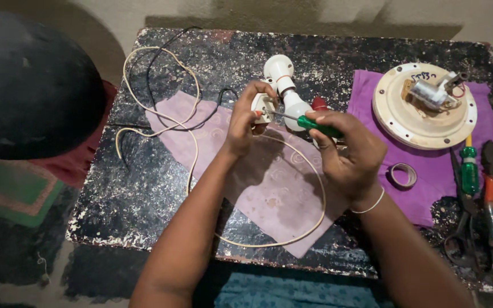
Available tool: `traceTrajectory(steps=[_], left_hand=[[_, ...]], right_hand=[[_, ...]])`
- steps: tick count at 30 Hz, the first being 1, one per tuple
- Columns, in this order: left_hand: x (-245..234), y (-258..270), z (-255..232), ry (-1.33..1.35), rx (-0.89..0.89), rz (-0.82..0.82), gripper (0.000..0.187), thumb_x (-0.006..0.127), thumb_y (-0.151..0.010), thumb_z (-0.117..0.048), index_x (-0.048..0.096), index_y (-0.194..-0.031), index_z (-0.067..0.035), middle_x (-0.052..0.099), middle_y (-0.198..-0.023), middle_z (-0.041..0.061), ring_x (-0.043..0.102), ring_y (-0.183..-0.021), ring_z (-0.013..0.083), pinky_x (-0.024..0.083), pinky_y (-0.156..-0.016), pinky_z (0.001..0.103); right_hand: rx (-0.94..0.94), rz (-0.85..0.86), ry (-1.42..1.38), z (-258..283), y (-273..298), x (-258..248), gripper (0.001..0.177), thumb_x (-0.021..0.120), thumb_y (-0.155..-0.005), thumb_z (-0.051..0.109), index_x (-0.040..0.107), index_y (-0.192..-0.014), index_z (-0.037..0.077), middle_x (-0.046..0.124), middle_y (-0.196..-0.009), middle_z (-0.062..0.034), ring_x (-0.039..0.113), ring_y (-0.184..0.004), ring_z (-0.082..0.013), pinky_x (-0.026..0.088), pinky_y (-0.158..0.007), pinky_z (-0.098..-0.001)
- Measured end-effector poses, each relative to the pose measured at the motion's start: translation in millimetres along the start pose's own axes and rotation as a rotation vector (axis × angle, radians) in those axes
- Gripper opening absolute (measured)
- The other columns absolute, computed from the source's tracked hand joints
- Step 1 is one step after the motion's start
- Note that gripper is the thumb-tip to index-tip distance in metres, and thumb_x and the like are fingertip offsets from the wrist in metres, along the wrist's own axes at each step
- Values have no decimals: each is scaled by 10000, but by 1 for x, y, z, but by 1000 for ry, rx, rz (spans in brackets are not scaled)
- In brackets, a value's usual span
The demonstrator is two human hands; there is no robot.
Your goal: The person uses pliers to strip a wire and then uses a screwdriver to connect the wire to a light socket. They tighten the screw terminals to secure the connection.
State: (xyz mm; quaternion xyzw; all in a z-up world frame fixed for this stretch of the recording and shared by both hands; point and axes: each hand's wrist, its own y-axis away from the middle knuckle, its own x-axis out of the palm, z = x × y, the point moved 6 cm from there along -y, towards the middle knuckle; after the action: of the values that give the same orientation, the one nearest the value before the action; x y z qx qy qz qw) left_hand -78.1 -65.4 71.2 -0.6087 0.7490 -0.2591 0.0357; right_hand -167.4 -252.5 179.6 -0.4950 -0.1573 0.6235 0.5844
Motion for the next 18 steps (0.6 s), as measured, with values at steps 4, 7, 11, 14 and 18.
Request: traceTrajectory(steps=[4,7,11,14,18], left_hand=[[3,1,-9,171,120,-4,446,506,-856,-343,509,-1193,-50,601,-987,81,527,-784,112,405,-630,262],[-3,1,-9,334,106,-28,427,515,-867,-293,507,-1206,-33,585,-974,118,517,-779,140,377,-605,265],[-10,1,-5,428,36,-39,416,512,-873,-286,504,-1205,-36,597,-925,144,459,-680,106,327,-528,231],[-8,-1,-6,415,37,-14,405,510,-864,-291,504,-1186,-45,596,-927,135,461,-654,101,326,-510,226],[3,-1,-12,319,95,13,392,504,-860,-297,507,-1169,-57,601,-965,114,528,-787,130,398,-631,254]], right_hand=[[-43,-8,39,6,6,4,204,744,-969,-44,630,-1134,-5,746,-1135,-170,760,-1043,-260,619,-889,-325],[-113,-27,71,10,9,4,209,731,-974,-63,627,-1145,-2,742,-1148,-181,755,-1064,-273,616,-912,-340],[-139,-77,15,10,10,-1,222,727,-997,-56,615,-1183,-7,725,-1169,-199,748,-1104,-286,621,-910,-332],[-82,-75,-35,7,12,-1,221,738,-1006,-12,617,-1191,-17,733,-1157,-190,754,-1091,-274,618,-919,-333],[-97,-61,8,8,12,1,214,761,-978,32,639,-1143,-26,746,-1112,-197,768,-1042,-275,628,-901,-339]])
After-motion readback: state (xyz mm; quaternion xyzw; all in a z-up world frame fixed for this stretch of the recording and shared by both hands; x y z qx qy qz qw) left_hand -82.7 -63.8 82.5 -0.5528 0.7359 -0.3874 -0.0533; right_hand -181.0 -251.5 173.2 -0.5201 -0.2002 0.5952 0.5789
